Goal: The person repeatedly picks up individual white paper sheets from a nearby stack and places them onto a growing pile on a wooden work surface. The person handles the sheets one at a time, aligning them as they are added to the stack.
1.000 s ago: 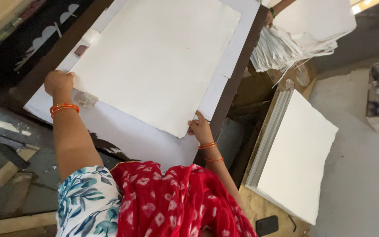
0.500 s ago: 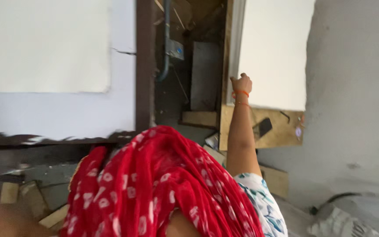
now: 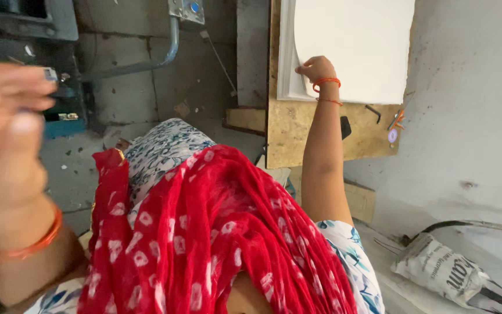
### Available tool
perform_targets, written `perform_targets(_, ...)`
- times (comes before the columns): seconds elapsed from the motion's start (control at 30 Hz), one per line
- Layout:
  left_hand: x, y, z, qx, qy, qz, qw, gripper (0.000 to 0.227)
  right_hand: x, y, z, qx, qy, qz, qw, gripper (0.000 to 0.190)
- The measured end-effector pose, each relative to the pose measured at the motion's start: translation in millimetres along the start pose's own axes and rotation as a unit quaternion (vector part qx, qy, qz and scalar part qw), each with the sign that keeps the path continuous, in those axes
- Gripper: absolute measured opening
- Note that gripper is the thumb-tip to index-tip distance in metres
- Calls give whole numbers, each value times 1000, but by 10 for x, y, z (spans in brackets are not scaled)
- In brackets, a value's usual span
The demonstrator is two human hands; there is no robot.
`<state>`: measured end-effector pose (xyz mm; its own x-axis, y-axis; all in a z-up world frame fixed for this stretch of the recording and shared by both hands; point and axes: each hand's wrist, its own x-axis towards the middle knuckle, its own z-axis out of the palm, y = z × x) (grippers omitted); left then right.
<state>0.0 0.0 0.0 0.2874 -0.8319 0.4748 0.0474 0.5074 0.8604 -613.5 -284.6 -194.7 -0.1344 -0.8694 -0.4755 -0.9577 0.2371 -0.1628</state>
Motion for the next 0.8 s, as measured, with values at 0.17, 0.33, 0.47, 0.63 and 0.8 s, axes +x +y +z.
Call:
perform_targets(0.17,107,-1190,1453,-156,-165,-252,941,36,-89,-200,-221,36,-62,2,997,41)
perform_targets(0.33,-448,-2254,2564,-98,-269,-330,900,33,-127,-295,-254,6,-97,2,995,44)
perform_targets(0.47,-661,-2603,3122,-85,-291,-306,902,32,-151,-348,-301,23,-93,15,995,46)
perform_targets(0.63,-928,-3188,3629,-65,-292,-377,877,33,-126,-300,-212,-9,-78,-23,997,54)
perform_targets(0.8,-1270,-3900,4283,-123,-262,-439,851,50,-33,-157,-138,-14,-50,-70,996,54)
